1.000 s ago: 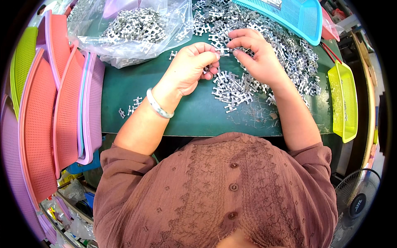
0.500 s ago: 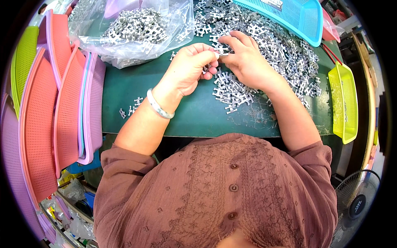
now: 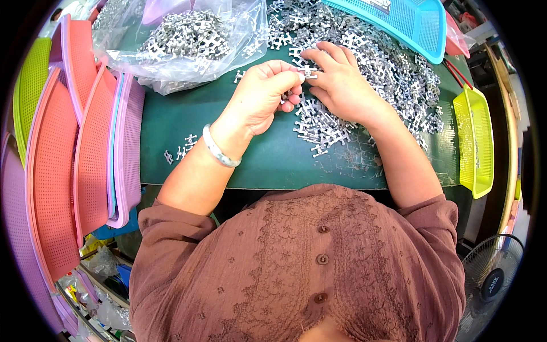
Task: The person sits at a green workbench and repeatedly picks up small silver metal clips from a pile. They connect two clips together by hand and place the assembled pair into a clear plastic bag. The person continues this assembly process throughout the video.
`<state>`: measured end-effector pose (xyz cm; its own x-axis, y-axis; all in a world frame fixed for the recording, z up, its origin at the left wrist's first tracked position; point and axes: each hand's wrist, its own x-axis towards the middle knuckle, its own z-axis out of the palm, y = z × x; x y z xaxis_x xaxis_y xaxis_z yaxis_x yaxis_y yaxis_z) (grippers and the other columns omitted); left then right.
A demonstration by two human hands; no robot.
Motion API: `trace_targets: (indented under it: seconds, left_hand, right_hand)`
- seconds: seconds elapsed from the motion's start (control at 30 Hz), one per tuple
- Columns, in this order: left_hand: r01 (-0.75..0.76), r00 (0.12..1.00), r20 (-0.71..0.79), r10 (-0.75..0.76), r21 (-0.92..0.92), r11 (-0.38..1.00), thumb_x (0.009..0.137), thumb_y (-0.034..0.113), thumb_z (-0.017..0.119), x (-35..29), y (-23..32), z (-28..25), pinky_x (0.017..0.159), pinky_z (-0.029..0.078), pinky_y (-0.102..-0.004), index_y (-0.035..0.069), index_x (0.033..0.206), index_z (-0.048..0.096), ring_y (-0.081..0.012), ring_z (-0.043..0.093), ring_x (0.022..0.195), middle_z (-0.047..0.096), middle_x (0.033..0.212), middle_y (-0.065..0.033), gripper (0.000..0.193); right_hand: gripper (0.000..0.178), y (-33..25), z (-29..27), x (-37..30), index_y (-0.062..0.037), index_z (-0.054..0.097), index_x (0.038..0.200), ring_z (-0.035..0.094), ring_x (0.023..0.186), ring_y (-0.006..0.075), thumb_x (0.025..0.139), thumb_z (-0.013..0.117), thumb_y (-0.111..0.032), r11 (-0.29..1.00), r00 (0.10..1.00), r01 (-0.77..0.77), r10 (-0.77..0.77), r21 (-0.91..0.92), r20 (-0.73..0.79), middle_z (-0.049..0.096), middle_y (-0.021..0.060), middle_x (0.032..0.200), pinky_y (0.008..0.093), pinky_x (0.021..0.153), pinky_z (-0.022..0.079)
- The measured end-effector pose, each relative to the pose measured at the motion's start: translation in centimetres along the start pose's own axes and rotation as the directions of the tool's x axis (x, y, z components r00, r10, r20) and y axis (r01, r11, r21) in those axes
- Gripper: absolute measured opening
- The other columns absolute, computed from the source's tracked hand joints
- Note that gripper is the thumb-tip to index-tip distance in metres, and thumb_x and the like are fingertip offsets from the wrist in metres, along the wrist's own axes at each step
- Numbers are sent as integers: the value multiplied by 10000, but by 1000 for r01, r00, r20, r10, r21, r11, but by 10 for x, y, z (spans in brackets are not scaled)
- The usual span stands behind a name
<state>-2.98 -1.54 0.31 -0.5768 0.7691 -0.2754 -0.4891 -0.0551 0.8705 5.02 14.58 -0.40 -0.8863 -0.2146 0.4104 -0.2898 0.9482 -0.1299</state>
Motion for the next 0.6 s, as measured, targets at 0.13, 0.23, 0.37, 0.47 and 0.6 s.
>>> trace_targets:
  seconds: [0.13, 0.23, 0.37, 0.47, 0.6]
  left_hand:
    - [4, 1000, -15, -4, -4, 1000, 808, 89, 547, -1, 1, 0, 481, 383, -205, 48, 807, 532, -101, 500, 569, 542, 675, -31, 43]
    - [-22, 1000, -3, 22, -114, 993, 813, 91, 512, 1, 1, -5, 547, 442, -250, 40, 806, 529, -153, 552, 637, 572, 748, -74, 54]
    - [-93, 995, 15, 102, -301, 949, 780, 67, 473, 4, 3, -13, 670, 502, -329, 28, 807, 521, -253, 600, 780, 592, 899, -162, 68]
    - [-109, 993, 4, 119, -378, 920, 743, 50, 469, 7, 2, -20, 704, 512, -354, 29, 807, 519, -295, 600, 832, 583, 964, -201, 83]
    - [-101, 994, -68, 81, -385, 917, 765, 72, 480, 6, 4, -18, 647, 495, -323, 38, 815, 522, -253, 586, 777, 582, 891, -153, 73]
  right_hand:
    - [164, 0, -2, 0, -108, 647, 841, 386, 1153, 304, 677, 635, -100, 1000, 1000, -3, 3, 14, 4, 501, 73, 1152, 459, 961, 279]
    - [189, 2, -4, -2, -106, 640, 871, 382, 1154, 307, 682, 631, -100, 998, 998, -37, 34, 55, 55, 500, 74, 1148, 465, 962, 274]
    - [231, 2, -3, 1, -102, 624, 923, 383, 1150, 307, 692, 633, -110, 998, 998, -55, 55, 11, 7, 501, 75, 1138, 471, 964, 268]
    - [240, 1, 6, 3, -103, 621, 940, 369, 1160, 303, 704, 637, -144, 998, 997, -64, 63, -25, -52, 500, 73, 1134, 489, 963, 260]
    - [200, -2, 12, 6, -105, 640, 897, 346, 1176, 297, 716, 635, -189, 992, 993, -104, 100, -70, -60, 497, 69, 1139, 532, 956, 245]
